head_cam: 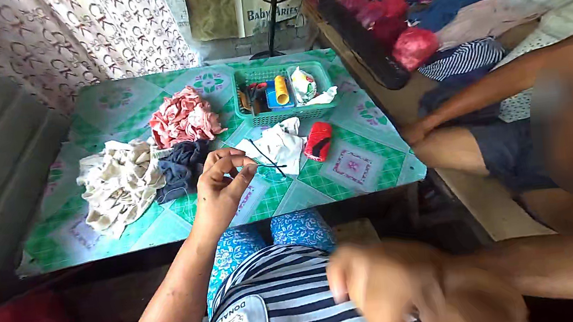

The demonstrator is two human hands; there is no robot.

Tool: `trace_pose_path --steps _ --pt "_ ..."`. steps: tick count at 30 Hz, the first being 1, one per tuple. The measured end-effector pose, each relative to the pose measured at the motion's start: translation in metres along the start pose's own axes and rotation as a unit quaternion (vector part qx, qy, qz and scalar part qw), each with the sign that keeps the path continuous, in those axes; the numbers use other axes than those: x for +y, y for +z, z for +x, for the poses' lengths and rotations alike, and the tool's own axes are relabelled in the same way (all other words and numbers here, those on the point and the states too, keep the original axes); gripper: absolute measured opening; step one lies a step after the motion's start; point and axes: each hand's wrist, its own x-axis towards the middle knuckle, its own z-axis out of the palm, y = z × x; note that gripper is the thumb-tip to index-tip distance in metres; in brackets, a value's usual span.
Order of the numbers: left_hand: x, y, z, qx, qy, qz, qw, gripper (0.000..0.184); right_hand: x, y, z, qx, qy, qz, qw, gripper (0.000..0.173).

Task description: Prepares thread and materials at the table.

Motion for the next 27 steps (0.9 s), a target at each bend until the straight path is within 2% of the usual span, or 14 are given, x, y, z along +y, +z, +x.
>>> trace_pose_path --steps 2,4,8,13,22,27 --pt "0.002 0.0 -0.002 -0.014 0.011 -0.019 1.0 0.004 0.031 -0.012 0.003 0.101 0.008 -0.174 0.979 0.009" --pt "0.005 0.001 -0.004 -0.021 0.014 -0.018 1.0 0.005 0.068 -0.027 0.007 0.161 0.029 -0.3 0.94 0.007" --pt "0.007 0.003 -0.004 -0.018 0.043 0.008 0.999 0.006 0.098 -0.035 0.011 0.117 0.09 -0.421 0.895 0.02" --pt "0.007 0.004 -0.007 -0.027 0.063 0.019 0.997 0.007 0.11 -0.026 0.017 0.097 0.072 -0.475 0.871 0.016" --pt "0.006 -0.001 -0.009 -0.023 0.057 0.038 0.997 0.007 0.109 -0.033 0.016 0.093 0.064 -0.49 0.864 0.013" --pt "0.006 -0.001 -0.007 -0.015 0.106 0.122 0.987 0.009 0.1 -0.034 0.019 0.06 0.082 -0.518 0.849 0.02"
